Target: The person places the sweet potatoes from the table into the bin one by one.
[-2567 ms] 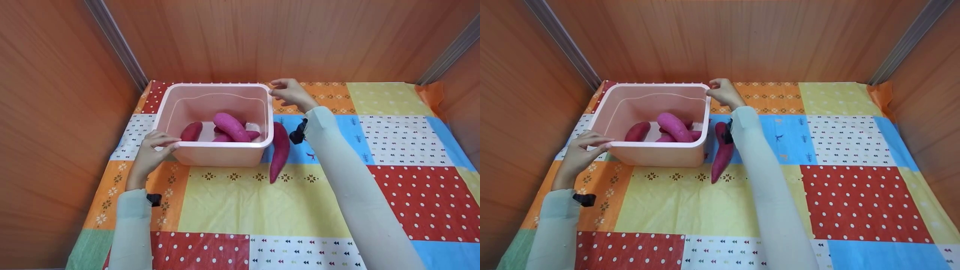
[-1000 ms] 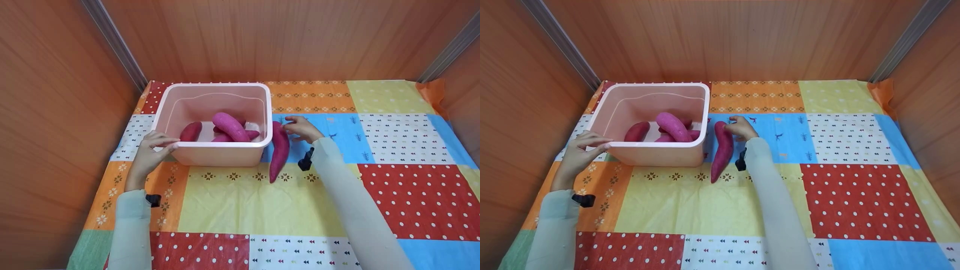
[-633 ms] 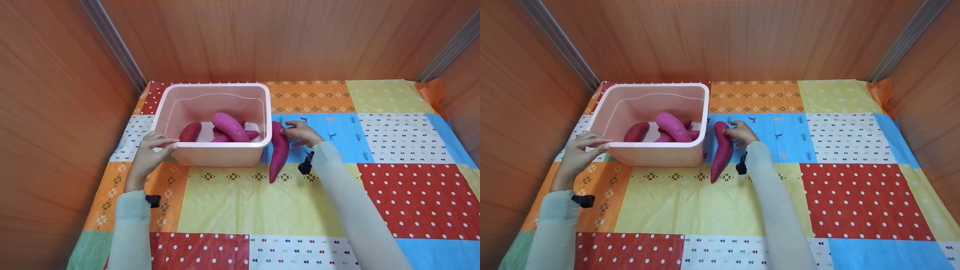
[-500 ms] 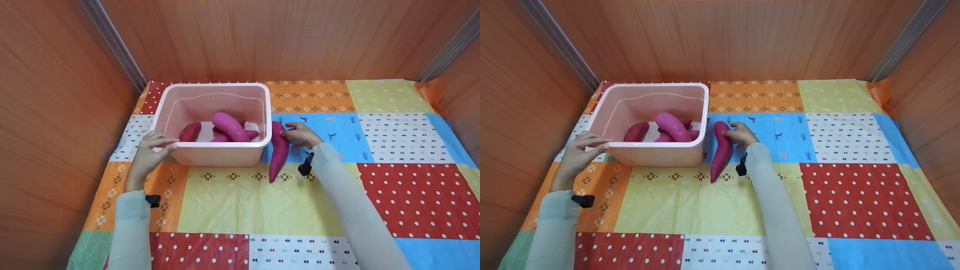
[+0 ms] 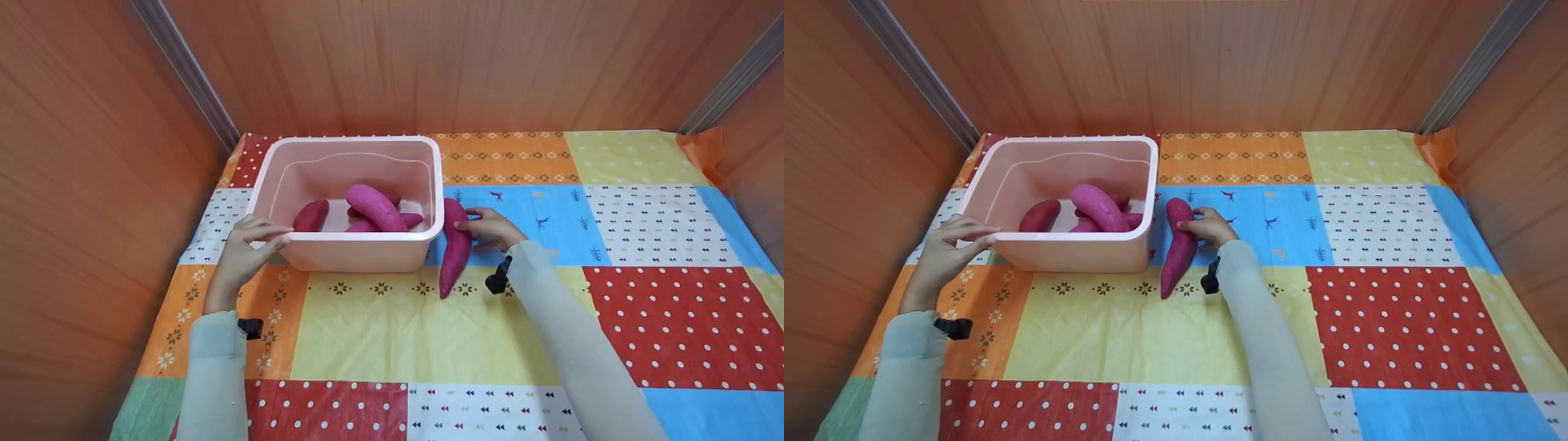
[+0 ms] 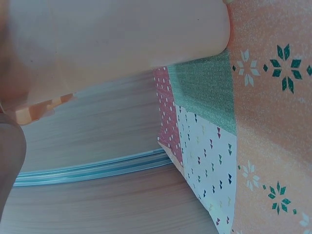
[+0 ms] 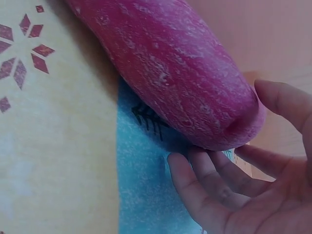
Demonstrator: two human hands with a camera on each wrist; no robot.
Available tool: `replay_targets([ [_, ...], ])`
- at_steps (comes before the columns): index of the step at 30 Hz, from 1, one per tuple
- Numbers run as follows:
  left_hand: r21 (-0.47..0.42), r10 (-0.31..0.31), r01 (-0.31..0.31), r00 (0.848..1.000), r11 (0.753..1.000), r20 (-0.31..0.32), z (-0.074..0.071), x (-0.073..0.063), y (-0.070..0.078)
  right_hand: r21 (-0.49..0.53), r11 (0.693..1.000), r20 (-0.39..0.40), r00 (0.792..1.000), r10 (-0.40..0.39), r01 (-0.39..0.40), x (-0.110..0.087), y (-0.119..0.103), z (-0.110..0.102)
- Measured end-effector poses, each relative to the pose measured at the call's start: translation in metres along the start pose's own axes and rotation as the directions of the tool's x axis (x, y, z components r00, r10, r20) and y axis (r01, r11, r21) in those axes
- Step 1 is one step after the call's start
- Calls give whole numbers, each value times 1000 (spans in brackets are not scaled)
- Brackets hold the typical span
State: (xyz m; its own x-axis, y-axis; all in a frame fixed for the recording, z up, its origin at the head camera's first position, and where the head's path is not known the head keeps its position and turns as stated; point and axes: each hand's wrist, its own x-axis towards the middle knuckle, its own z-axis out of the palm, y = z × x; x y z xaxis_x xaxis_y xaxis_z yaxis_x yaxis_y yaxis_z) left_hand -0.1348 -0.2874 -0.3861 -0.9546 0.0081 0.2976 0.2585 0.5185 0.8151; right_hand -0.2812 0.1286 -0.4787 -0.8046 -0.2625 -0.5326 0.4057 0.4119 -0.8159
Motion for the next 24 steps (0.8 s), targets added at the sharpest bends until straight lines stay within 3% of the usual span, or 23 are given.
replay_targets([
  [8,1,-6,6,1000,1000,7,0,0,3,67,998,11,1000,-14,14,0,6,4],
  [15,4,-45,45,999,999,12,1,6,-27,90,996,-29,1000,-9,12,1,10,8],
  [24,0,-28,28,1000,1000,10,2,6,-34,153,988,-40,999,-17,23,0,14,11],
])
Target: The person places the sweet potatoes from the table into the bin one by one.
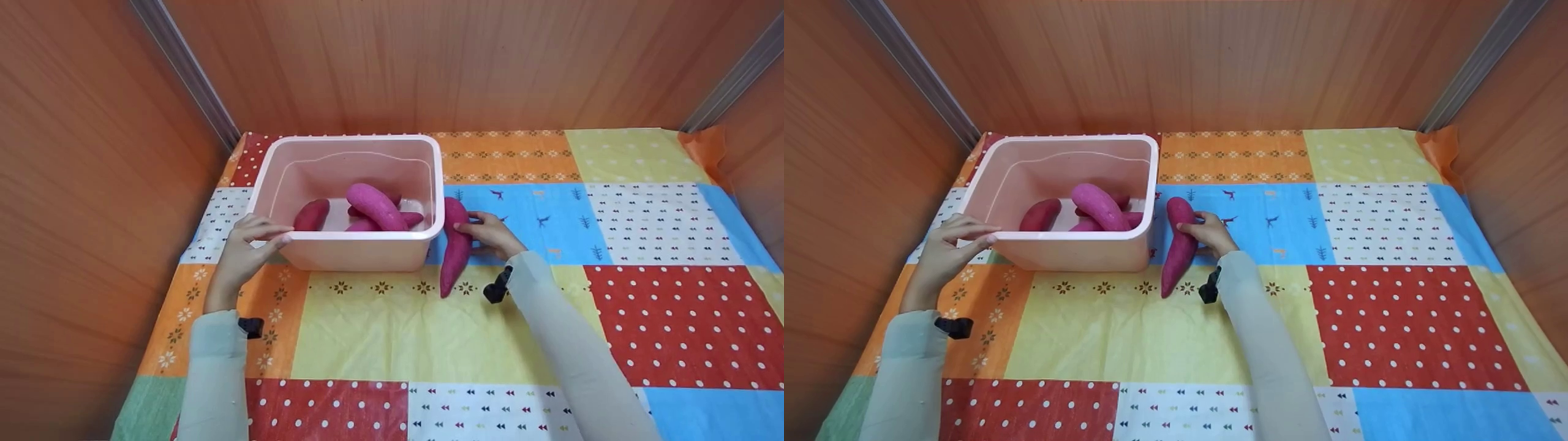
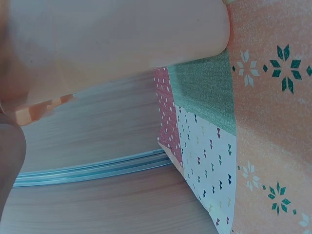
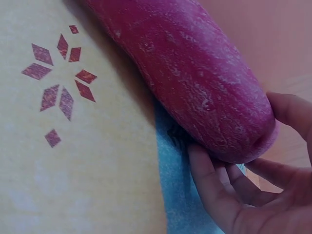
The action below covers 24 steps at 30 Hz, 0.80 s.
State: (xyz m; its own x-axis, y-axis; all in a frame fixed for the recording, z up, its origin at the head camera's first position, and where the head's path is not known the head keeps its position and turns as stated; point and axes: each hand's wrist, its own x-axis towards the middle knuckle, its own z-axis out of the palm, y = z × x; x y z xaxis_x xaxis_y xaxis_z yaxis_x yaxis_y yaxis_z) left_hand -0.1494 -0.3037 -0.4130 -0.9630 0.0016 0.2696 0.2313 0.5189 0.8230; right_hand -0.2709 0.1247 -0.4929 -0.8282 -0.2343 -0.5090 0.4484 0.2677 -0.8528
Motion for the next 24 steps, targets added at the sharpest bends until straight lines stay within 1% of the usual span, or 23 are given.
replay_targets([
  [4,-2,23,-23,1000,1000,-8,0,0,1,40,999,-8,1000,-9,10,-1,2,1],
  [8,-3,37,-37,999,999,-6,-1,0,2,50,998,-15,1000,-23,24,0,4,2],
  [16,6,-1,1,1000,1000,4,-2,-1,2,53,998,-27,999,-31,33,0,8,3],
  [24,18,-8,8,1000,1000,6,-2,-1,2,65,997,-38,999,-36,38,1,10,3],
])
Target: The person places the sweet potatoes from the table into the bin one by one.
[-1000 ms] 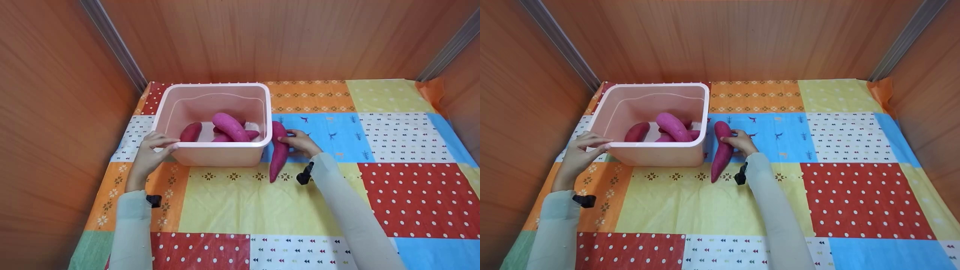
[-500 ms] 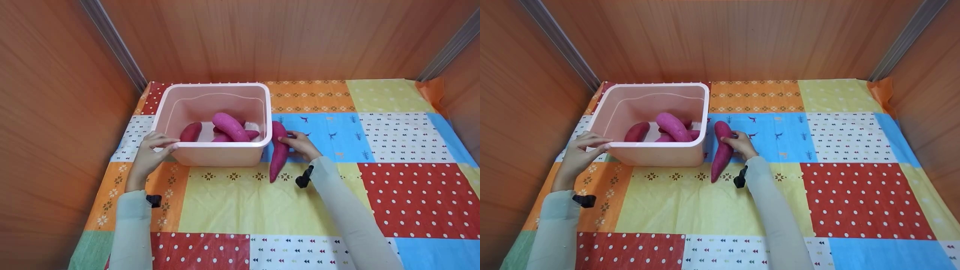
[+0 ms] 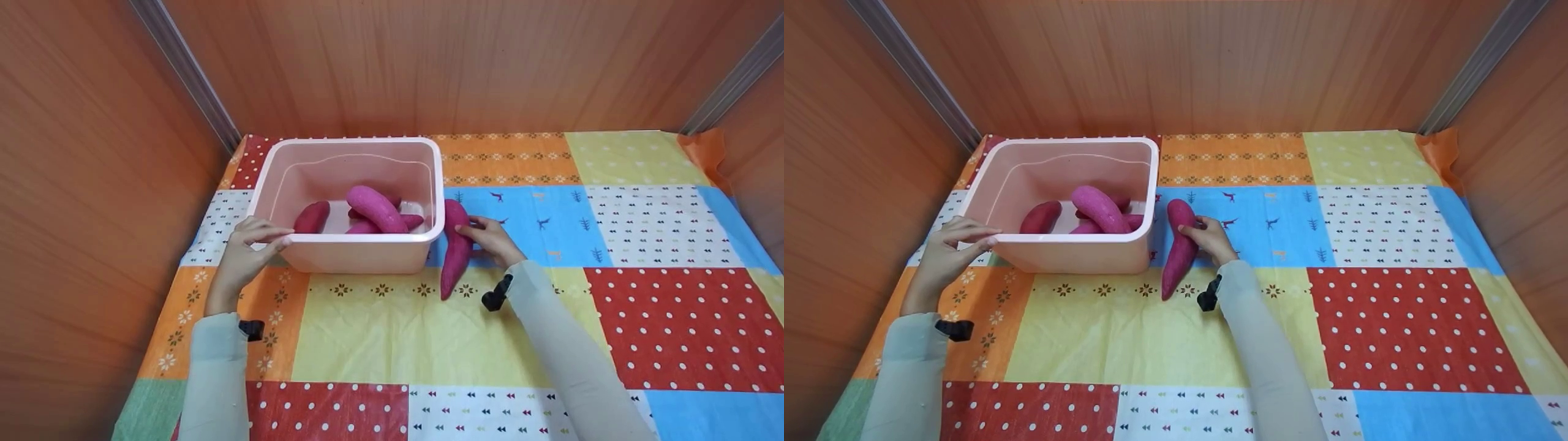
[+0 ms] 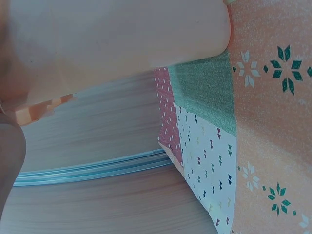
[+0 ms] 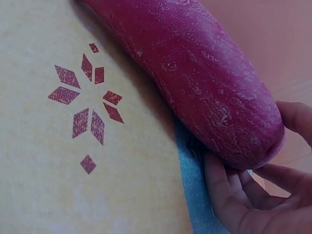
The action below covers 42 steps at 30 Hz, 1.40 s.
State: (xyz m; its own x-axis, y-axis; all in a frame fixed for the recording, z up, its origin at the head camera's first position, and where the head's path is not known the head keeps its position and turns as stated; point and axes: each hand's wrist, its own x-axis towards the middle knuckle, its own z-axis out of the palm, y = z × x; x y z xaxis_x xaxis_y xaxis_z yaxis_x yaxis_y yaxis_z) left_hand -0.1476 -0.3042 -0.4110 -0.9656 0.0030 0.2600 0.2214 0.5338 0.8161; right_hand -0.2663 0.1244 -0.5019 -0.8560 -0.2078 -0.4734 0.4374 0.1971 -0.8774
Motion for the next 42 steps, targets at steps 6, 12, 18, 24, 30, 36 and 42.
replay_targets([
  [6,1,4,-4,1000,1000,-6,1,-1,-1,7,1000,3,1000,-3,3,-2,0,0],
  [12,-14,38,-38,999,999,-24,2,0,0,16,1000,24,1000,-10,10,-3,-1,-2],
  [18,-15,38,-39,999,999,-29,3,0,0,16,1000,19,1000,5,-5,-4,-2,-5],
  [24,-19,30,-30,999,999,-15,1,-6,23,6,1000,19,1000,1,-1,-4,-4,-10],
  [30,-28,15,-15,1000,1000,-6,0,-8,34,-14,1000,12,1000,-7,7,-3,-7,-13],
  [36,-36,28,-28,1000,999,-12,0,-8,33,-35,999,9,1000,-11,12,-4,-11,-16],
  [42,-13,48,-48,999,999,-25,0,-7,33,-10,999,24,999,-33,33,-8,-17,-19],
])
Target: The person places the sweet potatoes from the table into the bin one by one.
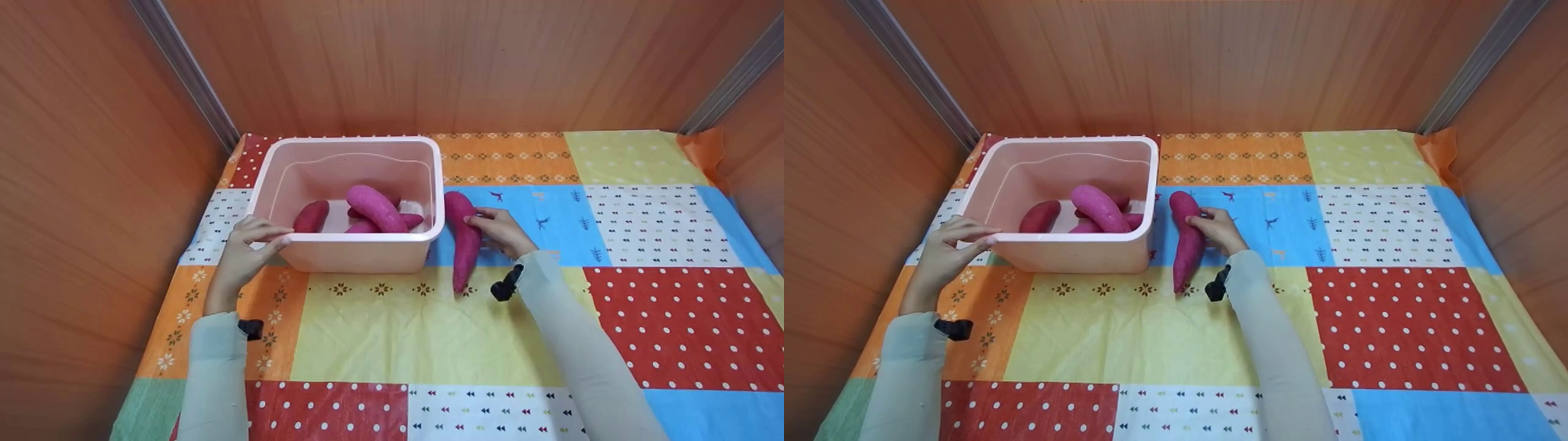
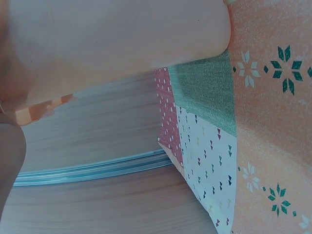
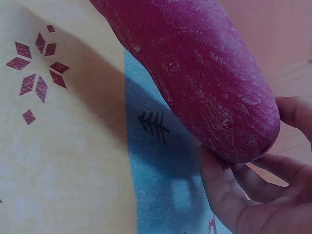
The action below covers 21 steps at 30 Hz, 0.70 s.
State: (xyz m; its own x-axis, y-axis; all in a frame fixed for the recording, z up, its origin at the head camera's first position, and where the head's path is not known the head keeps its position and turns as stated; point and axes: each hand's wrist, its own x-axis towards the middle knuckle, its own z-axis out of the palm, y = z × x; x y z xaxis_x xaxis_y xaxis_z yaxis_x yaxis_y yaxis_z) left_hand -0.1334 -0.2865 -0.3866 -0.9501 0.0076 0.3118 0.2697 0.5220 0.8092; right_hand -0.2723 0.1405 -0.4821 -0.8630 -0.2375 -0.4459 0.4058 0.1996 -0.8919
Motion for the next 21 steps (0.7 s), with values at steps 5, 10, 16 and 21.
replay_targets([
  [5,4,4,-4,1000,1000,2,0,1,1,-13,1000,-1,1000,-19,19,-1,-5,-1],
  [10,-8,-1,1,1000,1000,8,-1,1,3,-39,999,4,1000,-31,31,-1,-9,-4],
  [16,-14,-20,20,1000,1000,13,-1,0,4,-43,999,1,1000,-29,29,-3,-16,-5],
  [21,-7,-28,28,1000,1000,11,-2,0,5,-65,997,7,999,-32,32,-5,-22,-7],
])
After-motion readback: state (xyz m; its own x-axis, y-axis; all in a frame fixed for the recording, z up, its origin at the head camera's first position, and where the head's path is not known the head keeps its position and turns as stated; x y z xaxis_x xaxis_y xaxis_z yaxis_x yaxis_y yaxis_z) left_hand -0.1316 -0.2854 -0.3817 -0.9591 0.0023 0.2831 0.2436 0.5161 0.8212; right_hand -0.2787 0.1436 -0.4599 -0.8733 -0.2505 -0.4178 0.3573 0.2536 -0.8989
